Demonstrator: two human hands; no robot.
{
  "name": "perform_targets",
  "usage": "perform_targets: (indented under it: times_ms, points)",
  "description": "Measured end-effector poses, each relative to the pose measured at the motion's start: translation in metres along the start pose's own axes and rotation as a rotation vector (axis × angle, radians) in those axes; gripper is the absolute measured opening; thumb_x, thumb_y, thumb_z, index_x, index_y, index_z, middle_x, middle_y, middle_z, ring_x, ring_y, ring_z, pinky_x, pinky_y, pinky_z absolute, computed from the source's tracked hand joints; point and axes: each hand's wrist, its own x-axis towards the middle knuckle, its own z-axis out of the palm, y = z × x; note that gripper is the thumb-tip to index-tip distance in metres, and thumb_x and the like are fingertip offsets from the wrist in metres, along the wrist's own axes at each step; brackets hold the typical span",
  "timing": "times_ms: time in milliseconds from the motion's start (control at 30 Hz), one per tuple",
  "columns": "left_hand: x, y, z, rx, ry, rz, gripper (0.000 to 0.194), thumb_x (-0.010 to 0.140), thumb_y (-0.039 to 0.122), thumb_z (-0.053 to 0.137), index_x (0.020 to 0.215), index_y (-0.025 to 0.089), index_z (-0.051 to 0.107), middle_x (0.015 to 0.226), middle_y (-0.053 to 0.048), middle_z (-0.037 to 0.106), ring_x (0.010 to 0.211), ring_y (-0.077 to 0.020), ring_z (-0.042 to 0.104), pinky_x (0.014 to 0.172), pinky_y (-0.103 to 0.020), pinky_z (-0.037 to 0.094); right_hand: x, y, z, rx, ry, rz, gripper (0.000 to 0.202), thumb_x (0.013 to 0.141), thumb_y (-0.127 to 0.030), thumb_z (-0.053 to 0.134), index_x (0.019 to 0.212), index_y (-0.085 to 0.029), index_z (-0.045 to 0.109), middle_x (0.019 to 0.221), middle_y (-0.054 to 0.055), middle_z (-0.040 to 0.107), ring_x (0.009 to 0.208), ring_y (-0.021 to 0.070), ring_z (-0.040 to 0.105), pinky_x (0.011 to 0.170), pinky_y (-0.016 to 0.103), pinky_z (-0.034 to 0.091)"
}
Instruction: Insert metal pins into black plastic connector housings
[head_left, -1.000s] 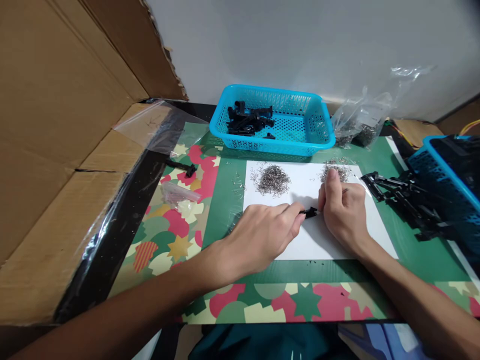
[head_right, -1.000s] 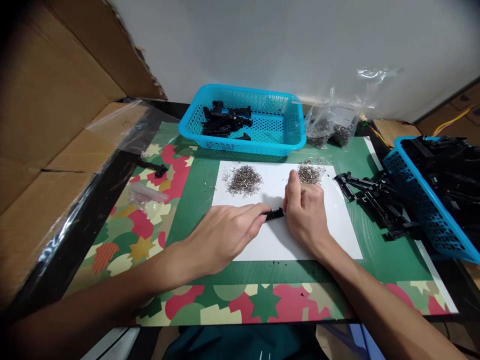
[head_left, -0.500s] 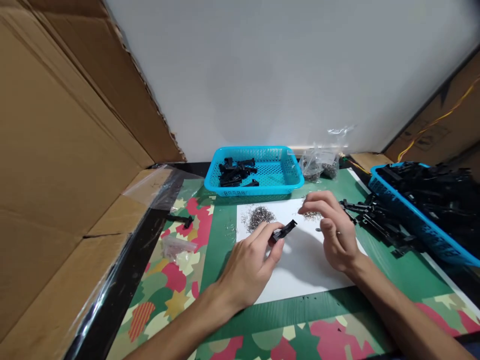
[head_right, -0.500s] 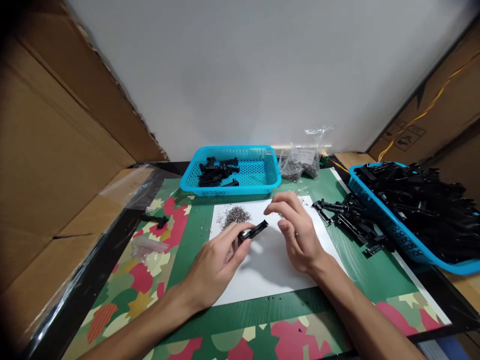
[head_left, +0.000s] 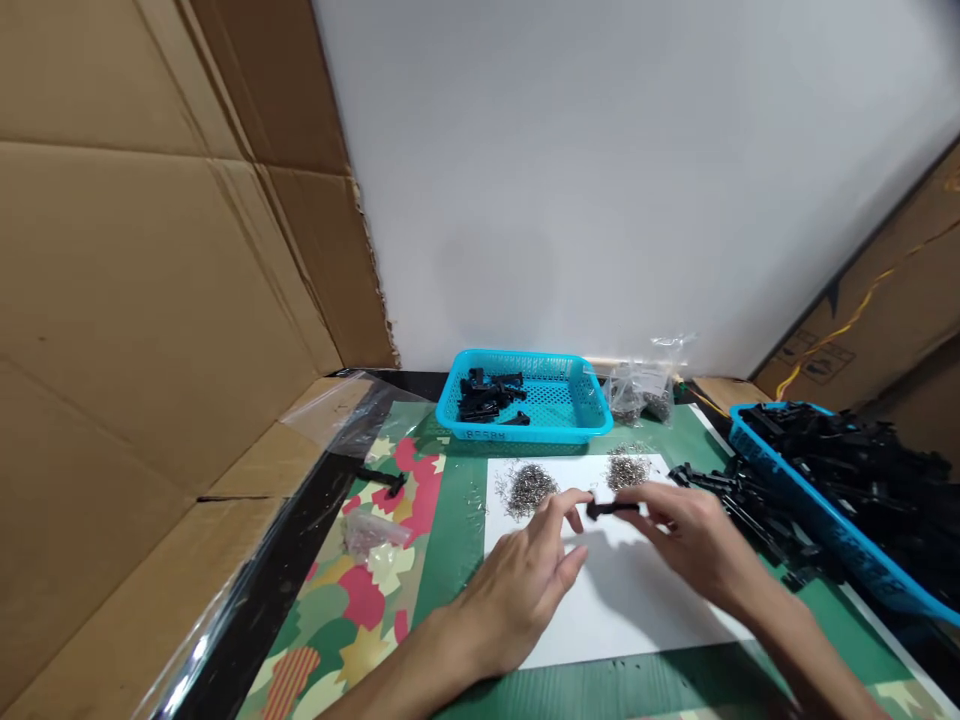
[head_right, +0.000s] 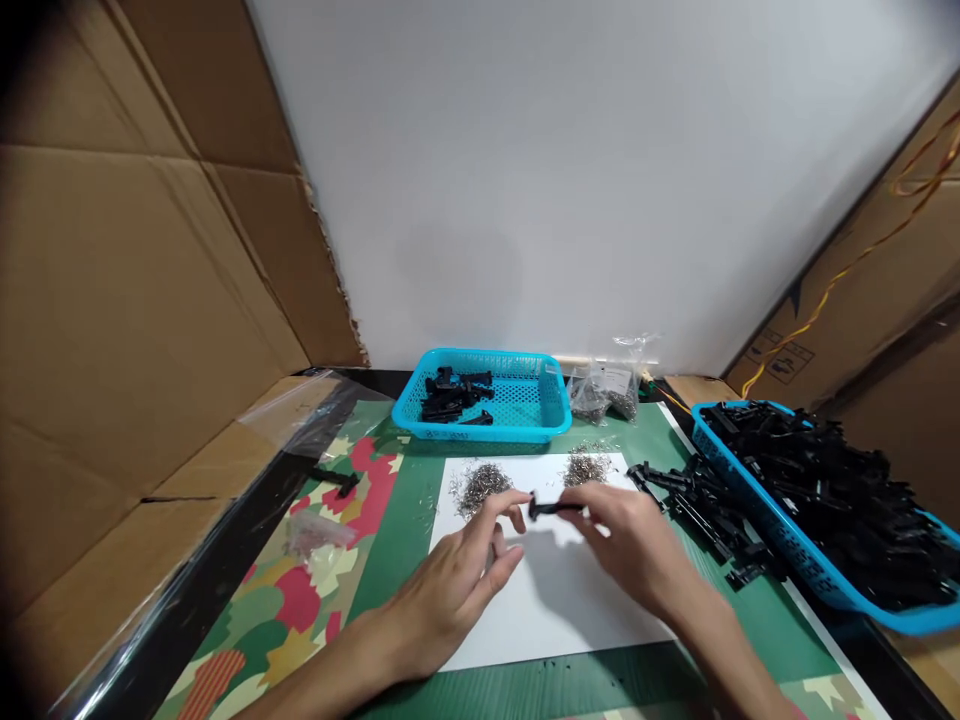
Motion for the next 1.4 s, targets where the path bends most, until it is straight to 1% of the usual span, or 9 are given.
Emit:
perform_targets:
  times_ms: [100, 233, 400, 500, 667, 800, 967, 1200, 1400]
  points:
    - [0.000, -0.003, 0.001, 0.097, 0.019, 0.032, 0.046, 0.109, 0.024, 0.040, 0.152, 0.036, 0.033, 0.134, -0.005, 0.058, 0.087, -0.0195, 0.066, 0.080, -0.035, 0.051, -0.007, 0.035, -0.037, -0.269, 0.146, 0.351, 0.024, 0.093, -0.040, 0.064, 0.087, -0.021, 0.079, 0.059, 0.005, 0.067, 0.049, 0.0212, 0.060, 0.049, 0.030, 0.039]
    - [-0.001, -0.003, 0.001, 0.242, 0.008, 0.081, 0.037, 0.106, 0.021, 0.044, 0.141, 0.034, 0.049, 0.133, -0.002, 0.059, 0.081, -0.0188, 0.068, 0.074, -0.034, 0.052, -0.024, 0.085, -0.073, -0.529, 0.033, 0.579, 0.016, 0.081, -0.026, 0.068, 0.067, -0.024, 0.073, 0.060, 0.013, 0.068, 0.051, 0.0291, 0.064, 0.051, 0.037, 0.038]
    - [-0.003, -0.003, 0.003, 0.426, -0.083, 0.209, 0.021, 0.099, 0.015, 0.055, 0.116, 0.026, 0.062, 0.129, 0.000, 0.063, 0.082, -0.0179, 0.071, 0.068, -0.032, 0.053, -0.006, 0.069, -0.070, -0.595, 0.117, 0.504, 0.026, 0.094, -0.040, 0.061, 0.095, -0.021, 0.078, 0.071, 0.017, 0.071, 0.055, 0.0283, 0.062, 0.058, 0.040, 0.039]
    - [-0.004, -0.004, 0.003, 0.510, -0.115, 0.270, 0.015, 0.098, 0.017, 0.058, 0.111, 0.023, 0.062, 0.120, 0.000, 0.066, 0.082, -0.0182, 0.071, 0.065, -0.031, 0.053, 0.041, 0.025, -0.052, -0.458, 0.009, 0.349, 0.030, 0.095, -0.042, 0.061, 0.104, -0.021, 0.079, 0.062, 0.006, 0.064, 0.055, 0.0227, 0.059, 0.060, 0.033, 0.038]
    - [-0.006, -0.005, 0.004, 0.551, -0.106, 0.293, 0.008, 0.100, 0.024, 0.059, 0.108, 0.023, 0.062, 0.114, 0.001, 0.067, 0.078, -0.0172, 0.070, 0.060, -0.031, 0.050, 0.136, -0.030, -0.008, -0.288, -0.217, 0.073, 0.031, 0.102, -0.033, 0.055, 0.113, -0.020, 0.080, 0.068, 0.004, 0.067, 0.060, 0.0176, 0.057, 0.060, 0.029, 0.036]
    - [-0.007, -0.011, 0.011, 0.549, -0.088, 0.300, 0.013, 0.098, 0.027, 0.063, 0.110, 0.024, 0.064, 0.116, 0.002, 0.069, 0.076, -0.0165, 0.071, 0.058, -0.031, 0.049, 0.189, -0.034, 0.035, -0.276, -0.379, -0.052, 0.022, 0.090, -0.024, 0.072, 0.109, -0.024, 0.084, 0.079, 0.004, 0.073, 0.068, 0.0163, 0.062, 0.060, 0.027, 0.037]
    - [-0.008, -0.020, 0.018, 0.548, -0.080, 0.319, 0.016, 0.098, 0.031, 0.065, 0.112, 0.025, 0.066, 0.115, 0.002, 0.070, 0.071, -0.0151, 0.069, 0.054, -0.029, 0.048, 0.210, -0.025, 0.064, -0.326, -0.487, -0.105, 0.019, 0.080, -0.021, 0.082, 0.099, -0.023, 0.086, 0.084, 0.006, 0.076, 0.077, 0.0193, 0.068, 0.060, 0.025, 0.038]
    - [-0.010, -0.012, 0.005, 0.453, -0.040, 0.247, 0.015, 0.097, 0.024, 0.061, 0.110, 0.022, 0.069, 0.108, -0.006, 0.070, 0.075, -0.0181, 0.068, 0.062, -0.028, 0.053, 0.196, -0.012, 0.045, -0.348, -0.444, -0.109, 0.017, 0.080, -0.009, 0.067, 0.082, -0.018, 0.082, 0.074, 0.007, 0.072, 0.068, 0.0166, 0.062, 0.060, 0.028, 0.037]
    - [-0.005, -0.007, 0.002, 0.135, 0.206, 0.069, 0.022, 0.097, 0.018, 0.054, 0.108, 0.021, 0.073, 0.101, -0.004, 0.071, 0.076, -0.0166, 0.066, 0.070, -0.030, 0.051, 0.173, -0.015, -0.006, -0.275, -0.268, -0.011, 0.020, 0.082, -0.016, 0.059, 0.073, -0.016, 0.076, 0.058, 0.000, 0.055, 0.052, 0.0104, 0.041, 0.053, 0.029, 0.032]
